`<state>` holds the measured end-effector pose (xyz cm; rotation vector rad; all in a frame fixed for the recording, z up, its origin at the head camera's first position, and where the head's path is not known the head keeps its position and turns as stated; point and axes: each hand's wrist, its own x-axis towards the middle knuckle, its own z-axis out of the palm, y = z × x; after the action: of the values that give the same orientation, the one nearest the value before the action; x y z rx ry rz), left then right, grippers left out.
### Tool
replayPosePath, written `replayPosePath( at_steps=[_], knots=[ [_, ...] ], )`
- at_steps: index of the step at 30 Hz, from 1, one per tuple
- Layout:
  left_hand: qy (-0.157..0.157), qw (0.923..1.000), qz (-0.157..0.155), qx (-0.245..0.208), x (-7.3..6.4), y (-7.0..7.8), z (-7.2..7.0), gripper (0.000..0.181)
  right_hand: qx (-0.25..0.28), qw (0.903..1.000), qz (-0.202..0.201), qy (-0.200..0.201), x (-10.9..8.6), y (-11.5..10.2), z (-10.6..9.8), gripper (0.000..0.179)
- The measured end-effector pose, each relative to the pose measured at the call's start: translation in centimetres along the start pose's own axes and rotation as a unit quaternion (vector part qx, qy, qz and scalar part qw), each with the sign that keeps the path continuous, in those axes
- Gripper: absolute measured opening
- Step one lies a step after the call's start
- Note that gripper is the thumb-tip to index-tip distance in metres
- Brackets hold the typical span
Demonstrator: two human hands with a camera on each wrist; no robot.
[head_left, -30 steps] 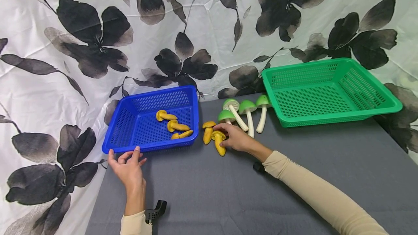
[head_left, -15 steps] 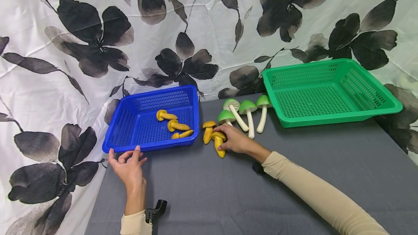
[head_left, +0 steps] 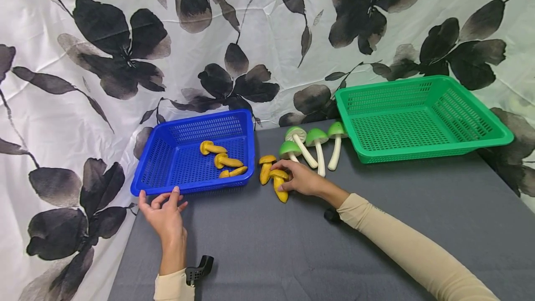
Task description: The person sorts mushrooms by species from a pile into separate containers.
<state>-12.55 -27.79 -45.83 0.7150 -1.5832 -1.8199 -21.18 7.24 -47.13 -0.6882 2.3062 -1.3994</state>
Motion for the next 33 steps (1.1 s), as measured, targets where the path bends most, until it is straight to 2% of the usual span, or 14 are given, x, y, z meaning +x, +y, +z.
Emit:
replayPosePath(
  at_steps=[5, 12, 29, 33],
  knots=[
    [0.001, 1.0000, -0.002, 0.007, 0.0, 0.1, 0.1, 0.096, 0.076, 0.9968, 0.021, -0.015, 0.0, -0.1, -0.2, 0.053],
    [0.000, 1.0000, -0.003, 0.009, 0.1, 0.3, 0.1, 0.096, 0.158, 0.9858, 0.054, -0.016, 0.1, -0.2, -0.4, 0.056],
    [-0.001, 1.0000, 0.001, 0.009, 0.1, -0.1, 0.0, 0.095, 0.231, 0.9706, 0.060, 0.027, 0.3, -0.3, -0.9, 0.059],
    [-0.002, 1.0000, 0.004, 0.008, 0.0, -0.2, 0.0, 0.095, 0.227, 0.9710, 0.063, 0.039, 0.4, -0.6, -1.1, 0.059]
  ],
)
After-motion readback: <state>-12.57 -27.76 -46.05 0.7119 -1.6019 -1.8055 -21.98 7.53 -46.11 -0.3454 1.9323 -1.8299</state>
